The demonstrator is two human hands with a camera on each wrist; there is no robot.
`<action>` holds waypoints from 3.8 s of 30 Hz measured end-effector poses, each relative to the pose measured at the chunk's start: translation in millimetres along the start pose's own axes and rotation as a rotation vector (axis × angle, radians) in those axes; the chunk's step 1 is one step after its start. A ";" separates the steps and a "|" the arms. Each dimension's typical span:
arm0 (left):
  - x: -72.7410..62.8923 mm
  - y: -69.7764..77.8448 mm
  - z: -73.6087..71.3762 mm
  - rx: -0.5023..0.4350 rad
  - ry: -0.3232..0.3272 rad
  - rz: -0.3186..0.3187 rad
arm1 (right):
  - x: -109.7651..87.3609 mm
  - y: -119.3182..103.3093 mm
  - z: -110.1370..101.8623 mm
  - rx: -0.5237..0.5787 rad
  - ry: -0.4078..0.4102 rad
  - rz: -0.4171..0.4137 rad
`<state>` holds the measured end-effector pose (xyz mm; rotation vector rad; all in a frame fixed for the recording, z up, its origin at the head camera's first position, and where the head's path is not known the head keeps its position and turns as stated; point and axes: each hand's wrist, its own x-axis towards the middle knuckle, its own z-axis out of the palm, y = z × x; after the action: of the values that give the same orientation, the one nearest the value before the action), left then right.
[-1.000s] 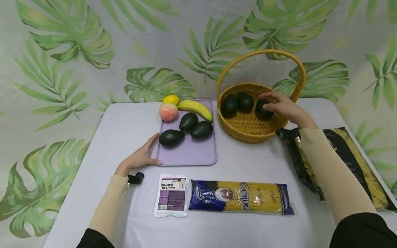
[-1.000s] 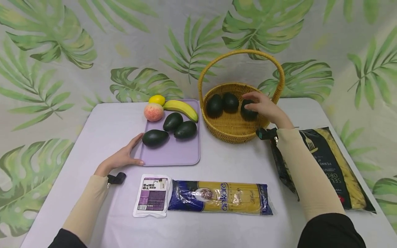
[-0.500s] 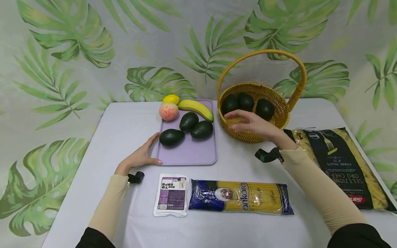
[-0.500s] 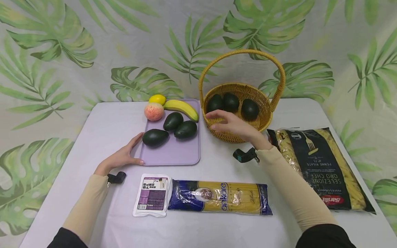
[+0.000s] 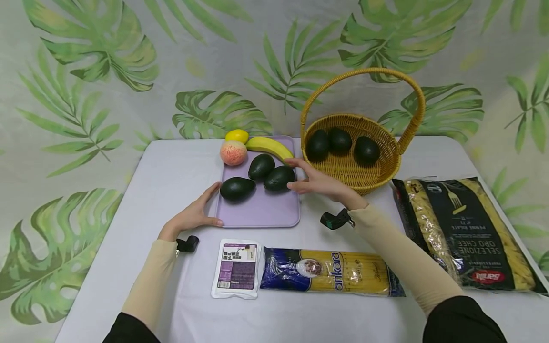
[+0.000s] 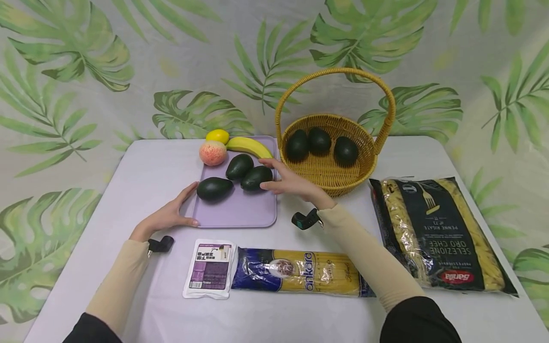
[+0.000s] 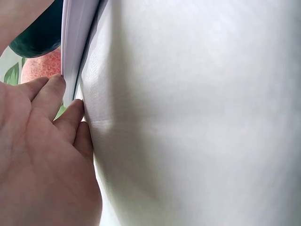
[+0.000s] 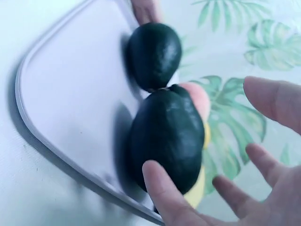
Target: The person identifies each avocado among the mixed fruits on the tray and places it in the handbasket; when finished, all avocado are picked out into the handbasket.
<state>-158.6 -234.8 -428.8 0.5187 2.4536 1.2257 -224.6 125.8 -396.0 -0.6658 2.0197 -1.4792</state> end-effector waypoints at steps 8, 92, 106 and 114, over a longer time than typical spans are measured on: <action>0.3 -2.8 0.3 -0.015 0.001 -0.008 | 30.6 10.3 14.1 -0.132 0.102 0.119; 10.0 -35.0 5.3 0.024 0.021 0.012 | -20.5 18.0 -94.8 -0.142 0.164 0.212; 11.7 -46.5 4.5 0.036 0.028 0.025 | -30.9 16.1 -99.2 -0.104 0.218 0.160; 11.1 -42.6 4.5 0.017 0.020 0.011 | -40.9 0.2 -96.3 -0.038 0.308 0.081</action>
<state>-173.4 -250.3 -467.6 0.5277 2.4835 1.2208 -260.2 219.7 -366.7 -0.3829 2.2797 -1.5767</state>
